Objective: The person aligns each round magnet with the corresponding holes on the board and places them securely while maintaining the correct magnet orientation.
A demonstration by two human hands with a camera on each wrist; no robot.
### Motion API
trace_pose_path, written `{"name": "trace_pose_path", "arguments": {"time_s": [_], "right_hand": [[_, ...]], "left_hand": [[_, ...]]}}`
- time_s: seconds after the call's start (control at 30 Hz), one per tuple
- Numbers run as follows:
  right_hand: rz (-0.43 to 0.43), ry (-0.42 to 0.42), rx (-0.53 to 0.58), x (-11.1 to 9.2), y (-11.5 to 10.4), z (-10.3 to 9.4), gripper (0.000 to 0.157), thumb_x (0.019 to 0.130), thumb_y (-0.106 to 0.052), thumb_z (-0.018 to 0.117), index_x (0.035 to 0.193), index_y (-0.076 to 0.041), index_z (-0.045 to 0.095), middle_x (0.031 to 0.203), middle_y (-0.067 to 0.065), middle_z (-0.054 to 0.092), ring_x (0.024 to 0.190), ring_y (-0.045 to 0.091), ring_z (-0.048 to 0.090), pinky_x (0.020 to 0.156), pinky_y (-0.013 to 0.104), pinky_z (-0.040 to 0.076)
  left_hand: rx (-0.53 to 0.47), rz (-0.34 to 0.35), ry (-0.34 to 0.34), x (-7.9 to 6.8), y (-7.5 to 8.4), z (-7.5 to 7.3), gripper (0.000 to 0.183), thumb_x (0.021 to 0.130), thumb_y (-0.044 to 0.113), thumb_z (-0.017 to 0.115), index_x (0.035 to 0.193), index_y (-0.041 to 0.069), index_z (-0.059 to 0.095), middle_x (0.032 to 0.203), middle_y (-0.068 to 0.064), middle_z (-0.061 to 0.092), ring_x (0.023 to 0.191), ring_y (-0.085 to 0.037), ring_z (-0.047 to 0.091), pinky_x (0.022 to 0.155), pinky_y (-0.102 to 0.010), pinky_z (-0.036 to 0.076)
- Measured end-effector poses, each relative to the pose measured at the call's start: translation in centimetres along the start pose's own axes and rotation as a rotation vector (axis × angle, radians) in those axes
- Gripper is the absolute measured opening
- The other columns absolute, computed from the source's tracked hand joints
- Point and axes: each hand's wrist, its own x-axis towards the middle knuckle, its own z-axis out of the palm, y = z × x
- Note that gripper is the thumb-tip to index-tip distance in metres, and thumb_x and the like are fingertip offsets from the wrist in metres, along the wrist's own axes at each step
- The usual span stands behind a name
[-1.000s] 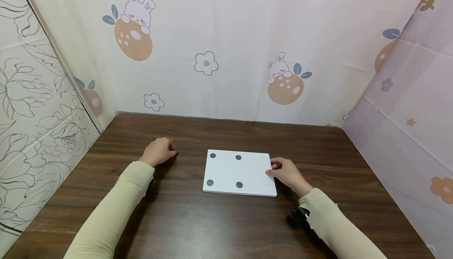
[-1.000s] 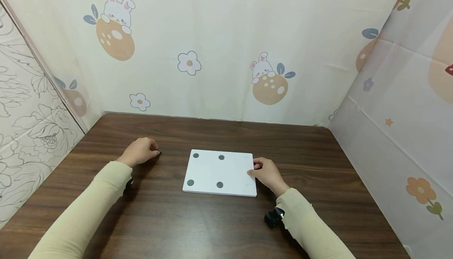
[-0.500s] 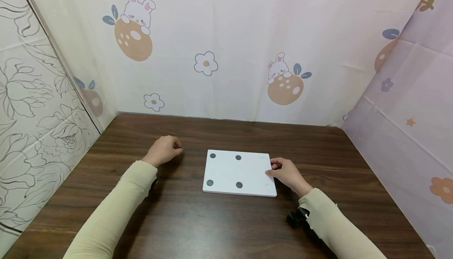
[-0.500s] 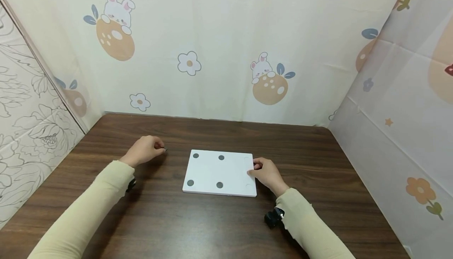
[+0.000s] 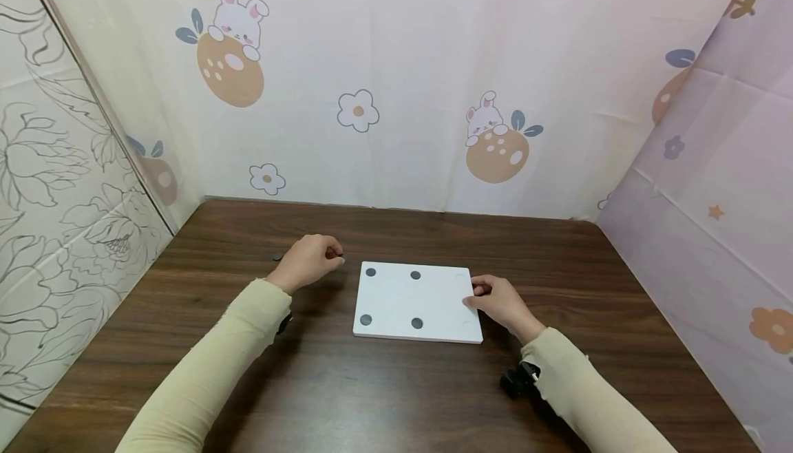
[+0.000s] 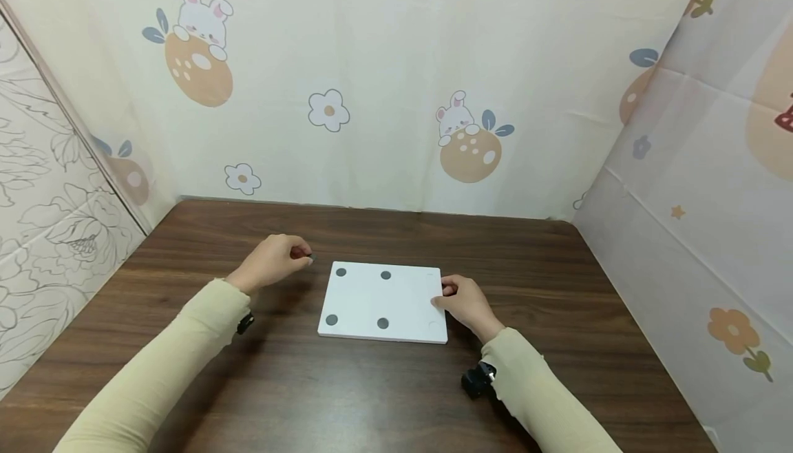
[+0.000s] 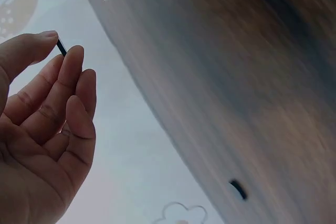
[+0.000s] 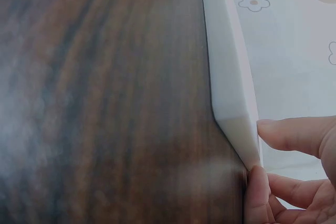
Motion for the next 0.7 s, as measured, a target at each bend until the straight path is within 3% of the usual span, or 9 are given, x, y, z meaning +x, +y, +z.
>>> {"name": "trace_pose_path", "arguments": {"time_s": [0.7], "right_hand": [[0.005,0.004,-0.003,0.1,0.1,0.0,0.049,0.079,-0.023,0.072,0.120,-0.002,0.055,0.097,0.009,0.054,0.083,0.020,0.048,0.068,0.028,0.041]], "left_hand": [[-0.009,0.146,-0.033,1.1,5.4,2.7,0.011,0.083,0.024,0.067,0.090,0.016,0.069,0.086,0.005,0.066,0.077,-0.007,0.058,0.067,-0.025,0.048]]}}
